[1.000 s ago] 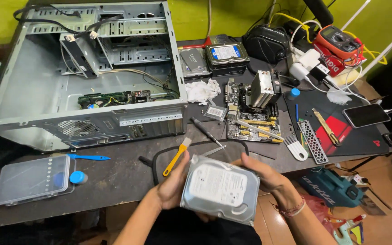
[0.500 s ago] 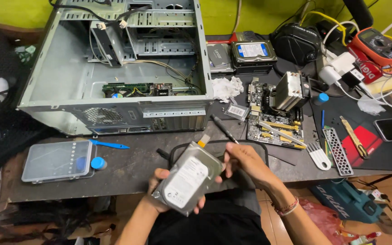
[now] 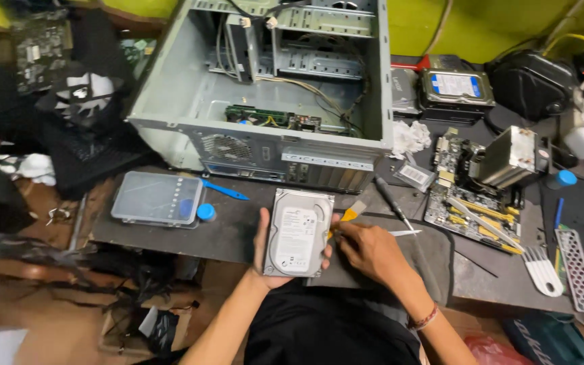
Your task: Cleaning a hard drive with a brush and inspecting the PCB after removing it from a computer case
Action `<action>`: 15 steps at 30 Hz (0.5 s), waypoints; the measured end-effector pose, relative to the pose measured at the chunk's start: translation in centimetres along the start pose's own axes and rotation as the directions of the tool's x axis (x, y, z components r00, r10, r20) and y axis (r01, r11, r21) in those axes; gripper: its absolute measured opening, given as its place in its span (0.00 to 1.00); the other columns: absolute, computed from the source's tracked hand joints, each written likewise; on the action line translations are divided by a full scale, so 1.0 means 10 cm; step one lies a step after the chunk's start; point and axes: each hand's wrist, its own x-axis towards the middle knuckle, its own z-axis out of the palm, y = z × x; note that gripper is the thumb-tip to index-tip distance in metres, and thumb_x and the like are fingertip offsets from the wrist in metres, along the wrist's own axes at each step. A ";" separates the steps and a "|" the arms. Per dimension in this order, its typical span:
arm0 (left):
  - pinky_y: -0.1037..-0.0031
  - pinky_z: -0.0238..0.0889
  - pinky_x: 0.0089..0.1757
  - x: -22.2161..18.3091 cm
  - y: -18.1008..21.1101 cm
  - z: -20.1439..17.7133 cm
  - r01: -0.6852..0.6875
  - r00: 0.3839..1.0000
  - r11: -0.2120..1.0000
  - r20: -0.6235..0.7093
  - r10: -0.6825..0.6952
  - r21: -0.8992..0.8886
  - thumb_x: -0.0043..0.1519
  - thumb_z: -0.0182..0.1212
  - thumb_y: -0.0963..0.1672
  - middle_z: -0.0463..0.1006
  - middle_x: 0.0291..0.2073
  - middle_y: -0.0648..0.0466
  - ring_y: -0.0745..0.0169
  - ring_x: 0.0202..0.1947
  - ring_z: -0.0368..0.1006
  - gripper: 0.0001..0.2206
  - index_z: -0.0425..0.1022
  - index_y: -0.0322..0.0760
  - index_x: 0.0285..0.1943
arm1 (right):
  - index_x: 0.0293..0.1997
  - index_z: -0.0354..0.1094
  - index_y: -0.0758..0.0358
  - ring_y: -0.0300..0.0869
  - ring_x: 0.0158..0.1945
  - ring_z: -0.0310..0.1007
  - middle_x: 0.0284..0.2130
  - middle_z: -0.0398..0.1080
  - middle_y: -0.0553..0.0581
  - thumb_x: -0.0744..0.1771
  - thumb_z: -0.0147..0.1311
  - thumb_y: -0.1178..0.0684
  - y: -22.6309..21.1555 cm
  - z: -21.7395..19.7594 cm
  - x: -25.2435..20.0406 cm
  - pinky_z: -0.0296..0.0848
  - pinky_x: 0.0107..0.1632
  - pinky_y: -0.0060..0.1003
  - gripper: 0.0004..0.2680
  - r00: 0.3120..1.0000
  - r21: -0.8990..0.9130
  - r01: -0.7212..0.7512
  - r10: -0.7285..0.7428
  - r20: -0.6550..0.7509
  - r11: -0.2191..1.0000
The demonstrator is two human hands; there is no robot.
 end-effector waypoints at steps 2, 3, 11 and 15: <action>0.54 0.60 0.42 -0.02 0.01 0.00 -0.017 1.000 1.000 -0.007 0.016 -0.008 0.42 0.41 0.67 0.66 0.39 0.34 0.39 0.40 0.65 0.46 0.54 0.29 0.59 | 0.38 0.63 0.47 0.55 0.33 0.70 0.27 0.71 0.56 0.60 0.46 0.48 0.15 0.14 0.02 0.69 0.36 0.47 0.07 1.000 -0.020 0.003 -0.003 -0.014 1.000; 0.55 0.61 0.41 -0.02 0.01 0.00 -0.011 1.000 1.000 -0.005 0.011 -0.018 0.44 0.42 0.66 0.67 0.39 0.34 0.40 0.39 0.66 0.46 0.54 0.28 0.59 | 0.38 0.62 0.46 0.55 0.33 0.70 0.27 0.70 0.56 0.60 0.46 0.48 0.23 0.21 0.02 0.69 0.36 0.48 0.07 0.999 -0.040 -0.017 0.015 -0.038 0.999; 0.54 0.61 0.37 0.01 0.05 -0.07 -0.065 0.995 0.994 -0.085 0.058 -0.085 0.44 0.43 0.65 0.58 0.57 0.45 0.40 0.38 0.64 0.42 0.54 0.38 0.61 | 0.35 0.61 0.54 0.51 0.24 0.68 0.19 0.67 0.59 0.61 0.48 0.54 0.18 0.13 -0.14 0.66 0.29 0.40 0.04 0.930 0.315 0.196 -0.074 -0.360 0.929; 0.55 0.62 0.37 0.07 0.06 -0.09 -0.030 0.991 0.999 -0.132 0.025 -0.034 0.43 0.42 0.65 0.58 0.57 0.48 0.41 0.37 0.65 0.41 0.56 0.41 0.60 | 0.35 0.58 0.59 0.39 0.14 0.56 0.09 0.57 0.54 0.60 0.51 0.53 0.42 0.35 -0.12 0.57 0.21 0.30 0.07 0.837 0.467 0.345 -0.042 -0.546 0.814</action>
